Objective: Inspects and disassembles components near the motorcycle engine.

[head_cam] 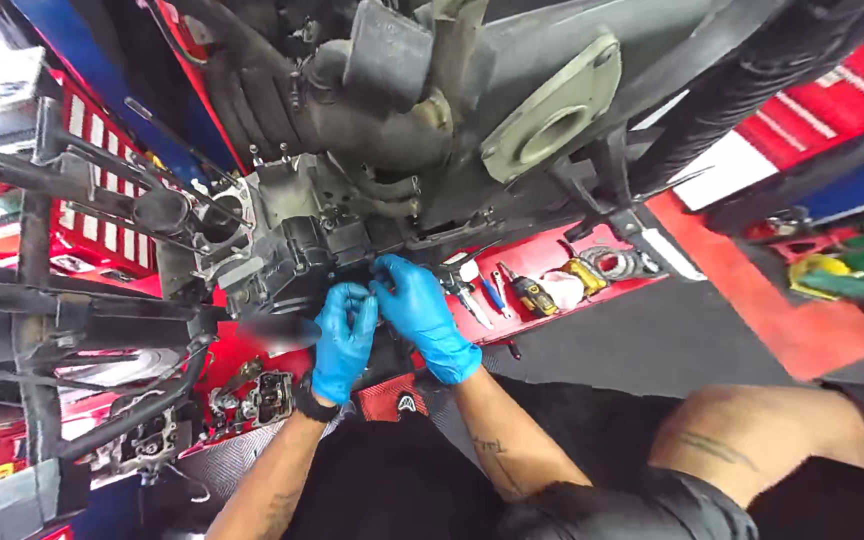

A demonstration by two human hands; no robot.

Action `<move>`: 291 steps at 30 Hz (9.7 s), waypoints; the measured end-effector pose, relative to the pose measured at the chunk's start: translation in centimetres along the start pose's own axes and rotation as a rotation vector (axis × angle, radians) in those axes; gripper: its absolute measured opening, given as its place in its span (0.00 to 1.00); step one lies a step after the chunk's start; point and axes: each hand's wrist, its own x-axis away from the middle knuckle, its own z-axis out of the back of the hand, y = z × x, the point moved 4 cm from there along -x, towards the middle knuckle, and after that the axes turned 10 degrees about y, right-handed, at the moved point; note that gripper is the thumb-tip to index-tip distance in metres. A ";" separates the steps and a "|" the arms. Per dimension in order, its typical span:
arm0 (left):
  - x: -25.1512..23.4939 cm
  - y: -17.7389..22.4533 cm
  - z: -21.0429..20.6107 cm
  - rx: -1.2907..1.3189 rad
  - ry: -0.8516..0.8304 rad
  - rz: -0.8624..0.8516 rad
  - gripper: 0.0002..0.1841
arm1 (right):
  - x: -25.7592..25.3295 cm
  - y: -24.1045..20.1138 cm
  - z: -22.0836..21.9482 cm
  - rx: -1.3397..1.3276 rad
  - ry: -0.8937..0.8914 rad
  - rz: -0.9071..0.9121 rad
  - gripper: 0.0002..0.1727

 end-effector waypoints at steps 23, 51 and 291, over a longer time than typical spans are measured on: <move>5.6 -14.2 0.5 0.841 0.272 0.939 0.14 | -3.9 -1.2 1.4 0.484 -0.116 0.084 0.43; 5.8 -13.6 -1.3 1.057 0.517 0.972 0.16 | -5.0 -1.2 1.9 0.342 -0.224 0.288 0.47; 7.3 -17.3 1.3 0.800 0.008 1.220 0.16 | -0.6 -2.0 -0.6 0.526 0.013 0.083 0.54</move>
